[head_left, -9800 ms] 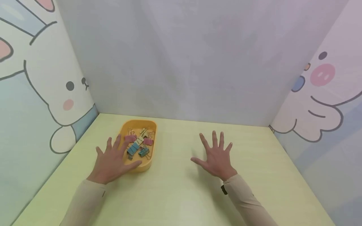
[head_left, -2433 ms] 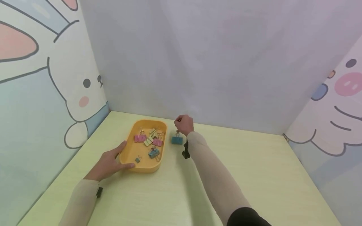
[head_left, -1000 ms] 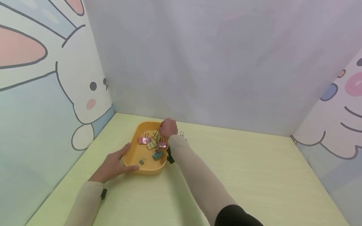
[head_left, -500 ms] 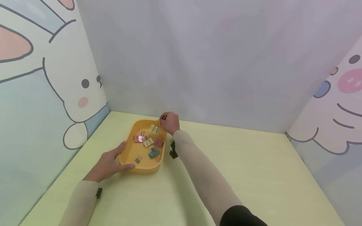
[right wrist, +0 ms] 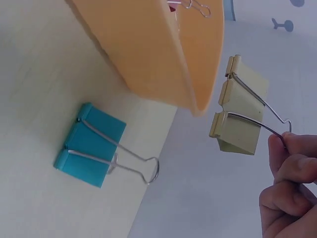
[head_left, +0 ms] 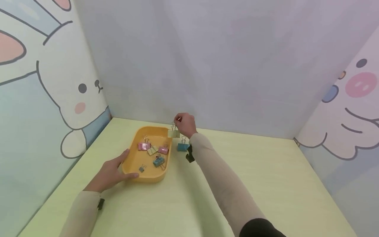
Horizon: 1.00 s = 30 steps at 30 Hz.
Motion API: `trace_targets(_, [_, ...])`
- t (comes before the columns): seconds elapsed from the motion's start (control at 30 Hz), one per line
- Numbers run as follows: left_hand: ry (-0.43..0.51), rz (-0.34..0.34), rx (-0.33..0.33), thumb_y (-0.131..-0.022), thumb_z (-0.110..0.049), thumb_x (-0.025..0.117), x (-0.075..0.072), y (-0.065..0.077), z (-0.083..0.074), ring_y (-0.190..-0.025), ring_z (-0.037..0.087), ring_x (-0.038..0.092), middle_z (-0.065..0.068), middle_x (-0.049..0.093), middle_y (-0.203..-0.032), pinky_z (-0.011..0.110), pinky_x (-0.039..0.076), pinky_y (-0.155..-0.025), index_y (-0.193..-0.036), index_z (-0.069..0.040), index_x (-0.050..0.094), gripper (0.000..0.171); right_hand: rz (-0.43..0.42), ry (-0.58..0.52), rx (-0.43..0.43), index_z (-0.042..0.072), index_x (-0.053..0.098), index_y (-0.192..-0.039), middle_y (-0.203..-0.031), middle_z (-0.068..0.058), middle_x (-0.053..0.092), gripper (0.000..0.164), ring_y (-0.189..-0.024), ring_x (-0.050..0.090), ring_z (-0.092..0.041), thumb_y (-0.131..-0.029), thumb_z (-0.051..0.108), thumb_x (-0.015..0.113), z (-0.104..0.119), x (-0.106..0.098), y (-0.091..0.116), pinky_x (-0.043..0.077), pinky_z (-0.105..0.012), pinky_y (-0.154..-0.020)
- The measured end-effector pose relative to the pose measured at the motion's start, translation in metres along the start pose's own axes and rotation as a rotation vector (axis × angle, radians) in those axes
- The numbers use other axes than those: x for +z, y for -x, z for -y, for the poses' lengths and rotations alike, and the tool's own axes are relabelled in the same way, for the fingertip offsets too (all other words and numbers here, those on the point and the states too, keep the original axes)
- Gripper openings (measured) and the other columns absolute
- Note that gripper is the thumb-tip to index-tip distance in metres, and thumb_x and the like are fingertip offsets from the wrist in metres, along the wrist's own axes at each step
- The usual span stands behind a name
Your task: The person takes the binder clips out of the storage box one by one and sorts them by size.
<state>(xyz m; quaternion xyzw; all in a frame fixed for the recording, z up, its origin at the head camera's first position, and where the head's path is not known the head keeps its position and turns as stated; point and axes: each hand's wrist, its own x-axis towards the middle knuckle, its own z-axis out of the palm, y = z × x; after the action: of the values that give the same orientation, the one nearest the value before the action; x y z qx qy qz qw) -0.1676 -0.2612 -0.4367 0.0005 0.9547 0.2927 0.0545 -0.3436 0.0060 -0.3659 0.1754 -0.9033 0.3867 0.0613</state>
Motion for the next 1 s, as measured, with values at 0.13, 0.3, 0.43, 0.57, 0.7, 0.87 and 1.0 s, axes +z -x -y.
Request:
trace_targets(0.13, [-0.001, 0.008, -0.008, -0.075, -0.068, 0.075, 0.001, -0.003, 0.002, -0.144, 0.053, 0.035, 0.029, 0.031, -0.160, 0.068, 0.043, -0.107, -0.160, -0.008, 0.018, 0.119, -0.007, 0.007, 0.020, 0.004, 0.075, -0.102, -0.092, -0.012, 0.076, 0.018, -0.074, 0.067, -0.023, -0.099, 0.009, 0.058, -0.013, -0.013, 0.001, 0.052, -0.029, -0.063])
trace_targets(0.3, [0.015, 0.021, -0.022, -0.075, -0.069, 0.075, 0.004, -0.004, 0.003, -0.145, 0.054, 0.033, 0.030, 0.030, -0.160, 0.069, 0.042, -0.108, -0.161, -0.010, 0.016, 0.120, -0.011, -0.001, 0.045, 0.004, 0.075, -0.101, -0.091, -0.013, 0.076, 0.017, -0.073, 0.067, -0.023, -0.099, 0.009, 0.059, -0.029, -0.027, 0.002, 0.051, -0.028, -0.061])
trace_targets(0.43, [0.018, 0.024, -0.034, -0.074, -0.069, 0.075, 0.005, -0.003, 0.003, -0.145, 0.054, 0.033, 0.030, 0.030, -0.160, 0.069, 0.043, -0.107, -0.161, -0.011, 0.015, 0.121, -0.012, 0.007, 0.067, 0.002, 0.074, -0.102, -0.092, -0.015, 0.076, 0.018, -0.074, 0.068, -0.024, -0.099, 0.010, 0.058, -0.044, -0.036, 0.006, 0.052, -0.029, -0.062])
trace_targets(0.57, [0.017, 0.017, -0.028, -0.075, -0.069, 0.076, 0.005, -0.002, 0.003, -0.144, 0.054, 0.034, 0.031, 0.030, -0.160, 0.069, 0.043, -0.107, -0.161, -0.010, 0.016, 0.120, -0.019, 0.023, 0.102, 0.003, 0.074, -0.101, -0.093, -0.015, 0.076, 0.017, -0.076, 0.069, -0.025, -0.099, 0.010, 0.058, -0.060, -0.042, 0.012, 0.053, -0.031, -0.065])
trace_targets(0.7, [0.014, -0.002, -0.003, -0.075, -0.067, 0.076, 0.003, -0.002, 0.003, -0.144, 0.054, 0.035, 0.030, 0.030, -0.160, 0.069, 0.042, -0.107, -0.161, -0.009, 0.017, 0.119, -0.036, 0.041, 0.135, 0.003, 0.074, -0.099, -0.091, -0.015, 0.076, 0.017, -0.075, 0.068, -0.024, -0.098, 0.009, 0.058, -0.077, -0.043, 0.018, 0.052, -0.032, -0.065])
trace_targets(0.87, [0.004, -0.007, 0.003, -0.075, -0.067, 0.076, 0.003, -0.003, 0.003, -0.144, 0.054, 0.035, 0.030, 0.031, -0.160, 0.069, 0.042, -0.107, -0.160, -0.008, 0.018, 0.119, -0.033, 0.051, 0.167, 0.003, 0.075, -0.096, -0.089, -0.014, 0.077, 0.015, -0.070, 0.067, -0.022, -0.097, 0.009, 0.061, -0.094, -0.038, 0.025, 0.049, -0.028, -0.061])
trace_targets(1.0, [-0.002, -0.007, -0.001, -0.075, -0.068, 0.076, 0.003, -0.003, 0.004, -0.143, 0.054, 0.035, 0.031, 0.031, -0.159, 0.069, 0.042, -0.107, -0.160, -0.008, 0.018, 0.119, -0.018, 0.045, 0.180, 0.004, 0.075, -0.095, -0.088, -0.014, 0.077, 0.015, -0.067, 0.065, -0.021, -0.096, 0.009, 0.061, -0.101, -0.033, 0.031, 0.047, -0.026, -0.057])
